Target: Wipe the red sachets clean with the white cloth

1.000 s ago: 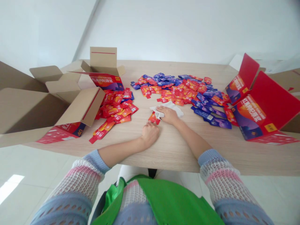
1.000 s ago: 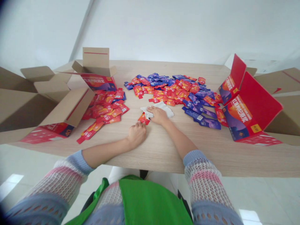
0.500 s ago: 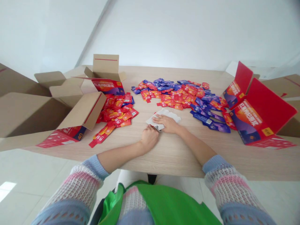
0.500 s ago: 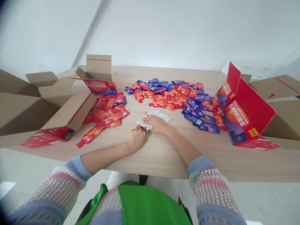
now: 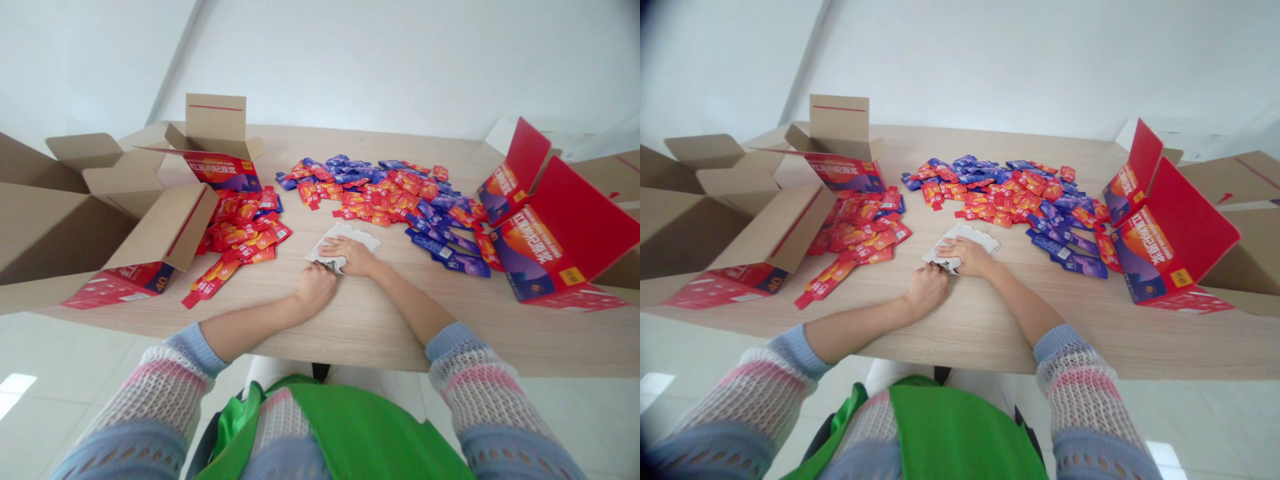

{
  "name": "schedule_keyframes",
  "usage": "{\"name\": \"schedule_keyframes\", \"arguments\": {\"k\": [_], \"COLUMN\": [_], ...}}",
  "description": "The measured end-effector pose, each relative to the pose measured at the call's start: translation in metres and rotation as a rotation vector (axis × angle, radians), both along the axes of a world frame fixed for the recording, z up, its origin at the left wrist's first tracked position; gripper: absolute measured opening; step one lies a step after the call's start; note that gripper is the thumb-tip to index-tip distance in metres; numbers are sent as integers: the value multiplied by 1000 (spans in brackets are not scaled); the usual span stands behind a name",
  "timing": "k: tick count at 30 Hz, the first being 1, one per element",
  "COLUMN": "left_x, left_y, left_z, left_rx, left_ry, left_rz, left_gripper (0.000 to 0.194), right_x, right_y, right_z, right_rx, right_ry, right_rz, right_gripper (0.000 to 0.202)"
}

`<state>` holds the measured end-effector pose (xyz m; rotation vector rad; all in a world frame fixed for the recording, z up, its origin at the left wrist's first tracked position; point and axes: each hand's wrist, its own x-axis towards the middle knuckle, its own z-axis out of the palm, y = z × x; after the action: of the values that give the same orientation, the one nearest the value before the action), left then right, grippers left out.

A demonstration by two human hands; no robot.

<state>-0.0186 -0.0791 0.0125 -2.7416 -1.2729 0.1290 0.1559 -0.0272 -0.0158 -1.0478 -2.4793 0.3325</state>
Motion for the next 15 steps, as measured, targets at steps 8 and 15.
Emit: {"name": "schedule_keyframes", "arguments": {"k": [8,15], "left_x": [1,1], "left_y": [1,0], "left_z": [-7,-6], "left_rx": [21,38], "left_ry": [-15,1], "left_rz": [39,32], "left_gripper": [45,45], "right_x": [6,11], "right_y": [8,10], "right_z": [-2,-4], "right_rx": [66,50], "right_ry": [-135,-175], "right_rz": [-320,-414], "right_gripper": [69,68]}}
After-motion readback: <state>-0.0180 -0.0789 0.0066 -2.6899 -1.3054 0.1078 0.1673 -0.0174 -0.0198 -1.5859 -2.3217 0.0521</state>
